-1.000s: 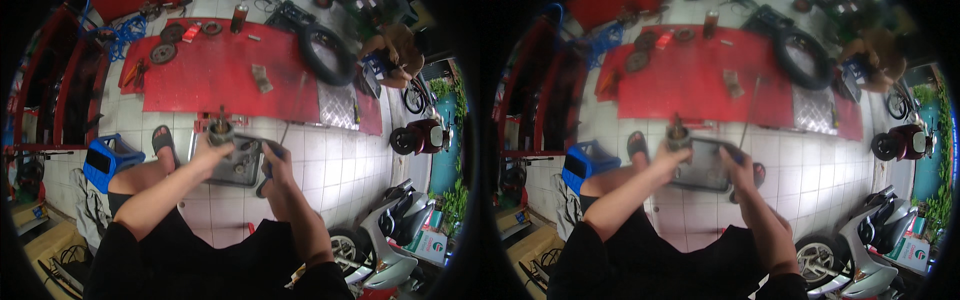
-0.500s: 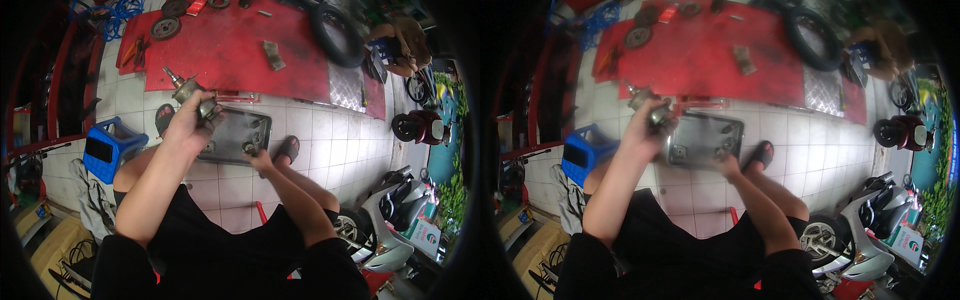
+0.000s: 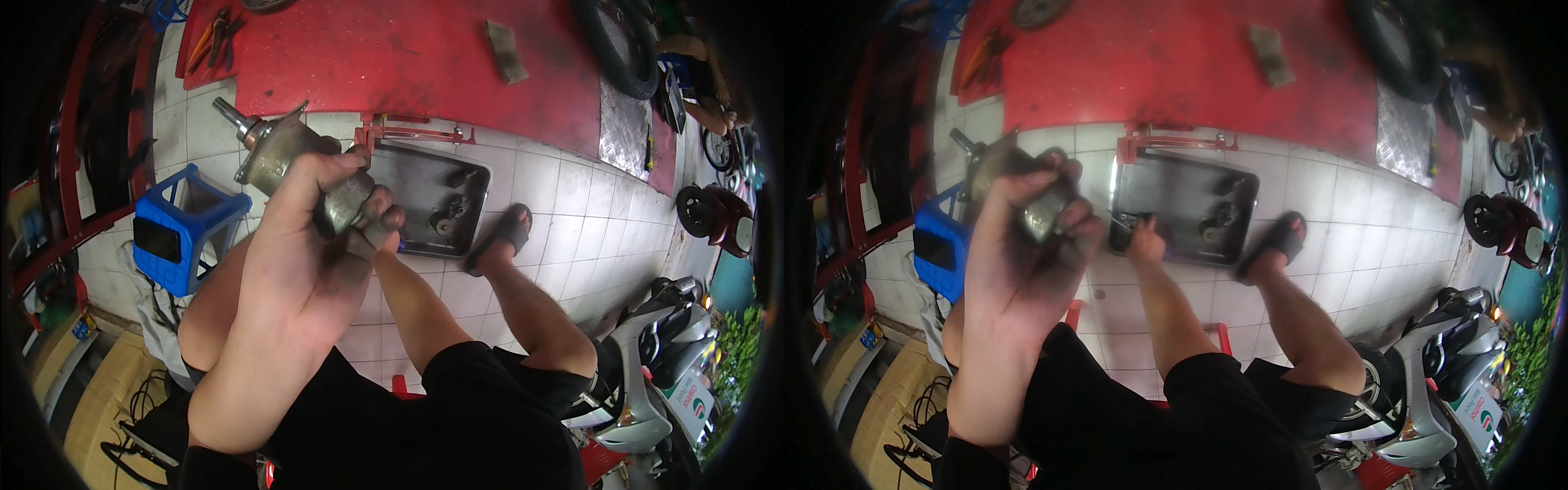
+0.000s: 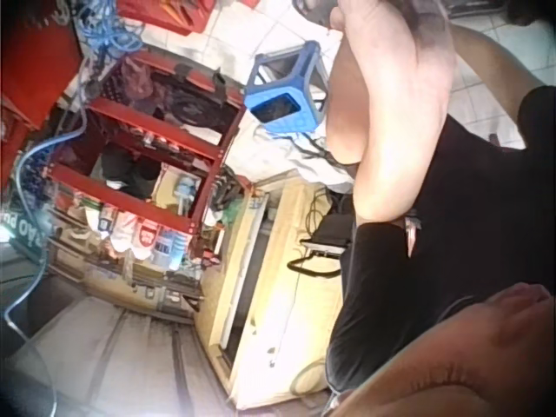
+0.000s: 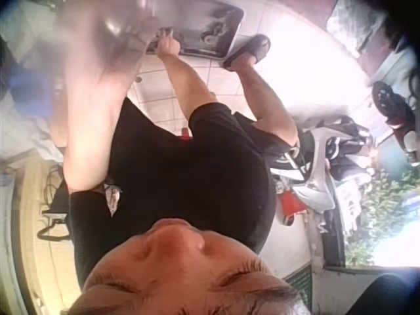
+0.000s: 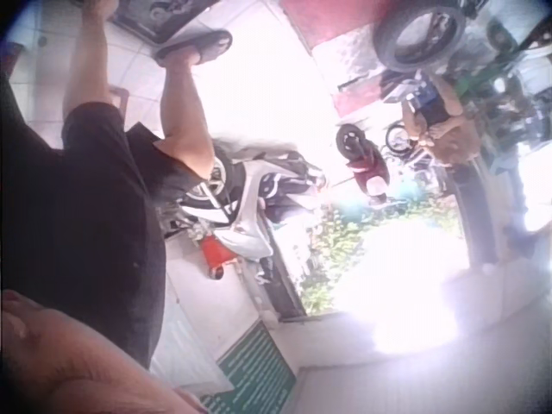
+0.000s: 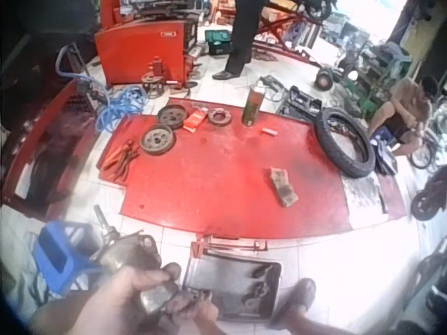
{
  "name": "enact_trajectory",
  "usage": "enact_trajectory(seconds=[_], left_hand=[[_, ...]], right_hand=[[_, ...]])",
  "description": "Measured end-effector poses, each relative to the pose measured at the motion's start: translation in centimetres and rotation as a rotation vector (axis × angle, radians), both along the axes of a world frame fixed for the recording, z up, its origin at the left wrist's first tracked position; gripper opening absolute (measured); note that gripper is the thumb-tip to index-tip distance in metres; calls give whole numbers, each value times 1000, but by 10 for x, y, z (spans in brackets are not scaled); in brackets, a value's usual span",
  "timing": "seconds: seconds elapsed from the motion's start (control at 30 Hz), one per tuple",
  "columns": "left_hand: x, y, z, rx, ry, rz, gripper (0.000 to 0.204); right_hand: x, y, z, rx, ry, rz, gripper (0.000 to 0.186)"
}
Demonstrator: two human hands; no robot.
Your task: The person disassembles a starter motor by removing the long screws with a screwdriver and then pulling the motor casing apart to reveal the internal armature.
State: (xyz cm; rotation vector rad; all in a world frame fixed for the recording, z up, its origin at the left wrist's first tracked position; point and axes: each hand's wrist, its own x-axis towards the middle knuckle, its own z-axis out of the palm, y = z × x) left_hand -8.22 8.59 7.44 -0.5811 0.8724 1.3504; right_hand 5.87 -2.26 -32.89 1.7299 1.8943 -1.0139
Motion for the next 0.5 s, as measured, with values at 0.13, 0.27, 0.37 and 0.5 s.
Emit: enact_trajectory(seconds=[0.13,0.27,0.37,0.5], left_hand=[[7,0,3,31,11,-49,31],[20,-8,6,11,91,-140,34],[18,-13,-13,12,137,-213,36],[31,-16,-15,207,315,-426,35]], right_hand=[[5,14,16,-2,68,-38,84],[34,31,53,11,345,-282,74],[45,70,149,-242,710,-490,55],[106,94,246,-730,1278,-1161,20]])
